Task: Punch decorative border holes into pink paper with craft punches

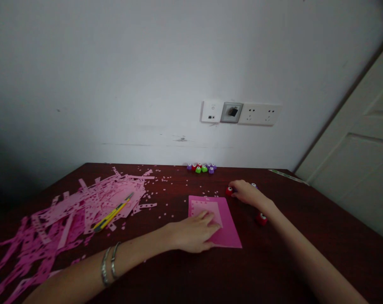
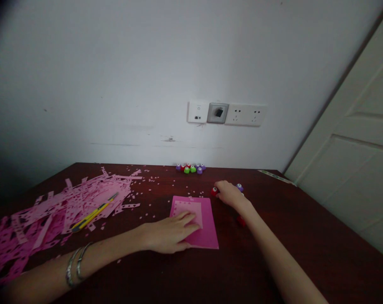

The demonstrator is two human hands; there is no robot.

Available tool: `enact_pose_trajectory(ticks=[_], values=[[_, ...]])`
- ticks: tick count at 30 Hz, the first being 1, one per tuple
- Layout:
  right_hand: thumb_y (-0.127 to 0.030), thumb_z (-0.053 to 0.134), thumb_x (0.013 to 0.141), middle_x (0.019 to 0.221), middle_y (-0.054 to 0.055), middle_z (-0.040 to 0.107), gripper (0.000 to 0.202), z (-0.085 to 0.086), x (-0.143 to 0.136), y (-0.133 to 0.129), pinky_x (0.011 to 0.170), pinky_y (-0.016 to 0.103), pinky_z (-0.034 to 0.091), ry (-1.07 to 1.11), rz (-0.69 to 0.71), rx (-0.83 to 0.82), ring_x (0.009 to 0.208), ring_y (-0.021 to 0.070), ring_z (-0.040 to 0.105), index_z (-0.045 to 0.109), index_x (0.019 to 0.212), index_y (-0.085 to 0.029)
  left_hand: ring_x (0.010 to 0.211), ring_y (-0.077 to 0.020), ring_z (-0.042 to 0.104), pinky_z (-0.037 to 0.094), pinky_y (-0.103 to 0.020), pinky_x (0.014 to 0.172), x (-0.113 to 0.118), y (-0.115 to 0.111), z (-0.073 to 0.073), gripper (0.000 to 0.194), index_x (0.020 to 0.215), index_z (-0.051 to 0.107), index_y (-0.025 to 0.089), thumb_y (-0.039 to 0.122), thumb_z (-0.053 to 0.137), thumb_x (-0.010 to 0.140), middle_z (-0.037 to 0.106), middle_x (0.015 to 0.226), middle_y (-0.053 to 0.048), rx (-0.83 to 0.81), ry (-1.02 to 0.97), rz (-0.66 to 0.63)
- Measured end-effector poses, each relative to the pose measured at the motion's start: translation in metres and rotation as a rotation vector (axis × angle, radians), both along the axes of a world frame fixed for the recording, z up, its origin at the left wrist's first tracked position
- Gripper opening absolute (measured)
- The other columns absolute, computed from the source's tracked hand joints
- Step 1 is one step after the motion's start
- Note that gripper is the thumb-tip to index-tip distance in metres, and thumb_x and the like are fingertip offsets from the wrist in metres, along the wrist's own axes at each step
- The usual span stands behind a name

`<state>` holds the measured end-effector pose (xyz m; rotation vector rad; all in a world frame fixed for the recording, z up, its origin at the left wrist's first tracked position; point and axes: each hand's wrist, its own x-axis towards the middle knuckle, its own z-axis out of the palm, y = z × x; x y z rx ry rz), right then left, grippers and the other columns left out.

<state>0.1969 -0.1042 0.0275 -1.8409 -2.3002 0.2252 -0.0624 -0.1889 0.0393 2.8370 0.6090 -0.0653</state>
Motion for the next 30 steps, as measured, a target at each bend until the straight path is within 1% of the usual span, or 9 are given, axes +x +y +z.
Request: enact_pose_trajectory(ticks=[4, 7, 9, 12, 15, 19, 23, 26, 30], values=[[-0.010, 0.053, 0.075, 0.103, 0.012, 0.064, 0.028, 0.012, -0.010, -0.005, 0.079, 0.029, 0.040, -0.012, 0.015, 0.071, 0.096, 0.0239, 0.058, 0.064, 0.099, -0.017, 0.133, -0.0280, 0.019, 0.026, -0.040, 0.103, 0.000, -0.002, 0.005, 0.054, 0.134, 0.032, 0.016, 0.036, 0.043, 0.086, 0.026, 0.143, -0.013, 0.005, -0.063, 0.008], [-0.013, 0.053, 0.076, 0.101, 0.010, 0.065, 0.026, 0.019, -0.025, -0.006, 0.077, 0.028, 0.041, 0.033, 0.078, 0.089, 0.092, 0.0224, 0.059, 0.064, 0.098, -0.017, 0.127, -0.0247, 0.031, 0.029, -0.037, 0.102, -0.002, 0.011, 0.009, 0.048, 0.129, 0.040, 0.017, 0.034, 0.045, 0.084, 0.032, 0.141, -0.011, 0.019, -0.168, 0.070], [-0.015, 0.052, 0.076, 0.095, 0.010, 0.067, 0.023, 0.021, -0.037, -0.003, 0.072, 0.027, 0.042, 0.071, 0.132, 0.085, 0.085, 0.0213, 0.061, 0.065, 0.095, -0.017, 0.121, -0.0217, 0.039, 0.033, -0.034, 0.099, -0.004, 0.031, 0.009, 0.043, 0.124, 0.046, 0.015, 0.028, 0.045, 0.083, 0.039, 0.135, -0.011, 0.034, -0.258, 0.152], [-0.015, 0.052, 0.076, 0.086, 0.008, 0.068, 0.021, 0.017, -0.051, 0.012, 0.068, 0.026, 0.043, 0.141, 0.181, 0.084, 0.076, 0.0189, 0.061, 0.066, 0.092, -0.017, 0.106, -0.0180, 0.051, 0.039, -0.031, 0.091, -0.006, 0.076, 0.004, 0.033, 0.111, 0.056, 0.013, 0.021, 0.045, 0.081, 0.055, 0.117, -0.011, 0.034, -0.397, 0.309], [-0.015, 0.054, 0.076, 0.081, 0.007, 0.068, 0.021, 0.008, -0.061, 0.034, 0.064, 0.025, 0.043, 0.219, 0.146, 0.078, 0.067, 0.0163, 0.061, 0.066, 0.092, -0.015, 0.082, -0.0170, 0.059, 0.044, -0.028, 0.076, -0.007, 0.126, -0.004, 0.028, 0.099, 0.062, 0.009, 0.021, 0.049, 0.077, 0.065, 0.093, -0.009, -0.007, -0.462, 0.552], [-0.018, 0.054, 0.078, 0.071, 0.006, 0.066, 0.020, -0.007, -0.068, 0.066, 0.062, 0.025, 0.042, 0.292, 0.057, 0.103, 0.059, 0.0147, 0.059, 0.065, 0.095, -0.013, 0.074, -0.0155, 0.059, 0.043, -0.024, 0.068, 0.001, 0.176, -0.015, 0.023, 0.088, 0.067, 0.010, 0.016, 0.049, 0.075, 0.067, 0.079, -0.005, -0.081, -0.520, 0.662], [-0.021, 0.052, 0.081, 0.070, 0.005, 0.065, 0.021, -0.022, -0.075, 0.090, 0.063, 0.024, 0.042, 0.310, 0.045, 0.129, 0.061, 0.0146, 0.058, 0.063, 0.097, -0.013, 0.064, -0.0137, 0.055, 0.041, -0.022, 0.063, 0.014, 0.202, -0.026, 0.025, 0.085, 0.068, 0.010, 0.012, 0.045, 0.074, 0.064, 0.067, -0.002, -0.107, -0.506, 0.680], [-0.023, 0.053, 0.082, 0.075, 0.006, 0.065, 0.022, -0.030, -0.078, 0.104, 0.065, 0.024, 0.041, 0.294, 0.022, 0.134, 0.065, 0.0148, 0.058, 0.062, 0.100, -0.014, 0.064, -0.0130, 0.054, 0.040, -0.022, 0.064, 0.022, 0.214, -0.034, 0.024, 0.081, 0.068, 0.010, 0.009, 0.045, 0.072, 0.065, 0.068, -0.002, -0.074, -0.513, 0.688], [-0.022, 0.055, 0.081, 0.081, 0.008, 0.066, 0.017, -0.034, -0.082, 0.116, 0.066, 0.024, 0.039, 0.231, 0.020, 0.161, 0.071, 0.0161, 0.058, 0.064, 0.094, -0.014, 0.062, -0.0137, 0.052, 0.039, -0.023, 0.063, 0.027, 0.226, -0.041, 0.022, 0.075, 0.068, 0.010, 0.008, 0.047, 0.070, 0.062, 0.062, -0.002, -0.043, -0.520, 0.716]])
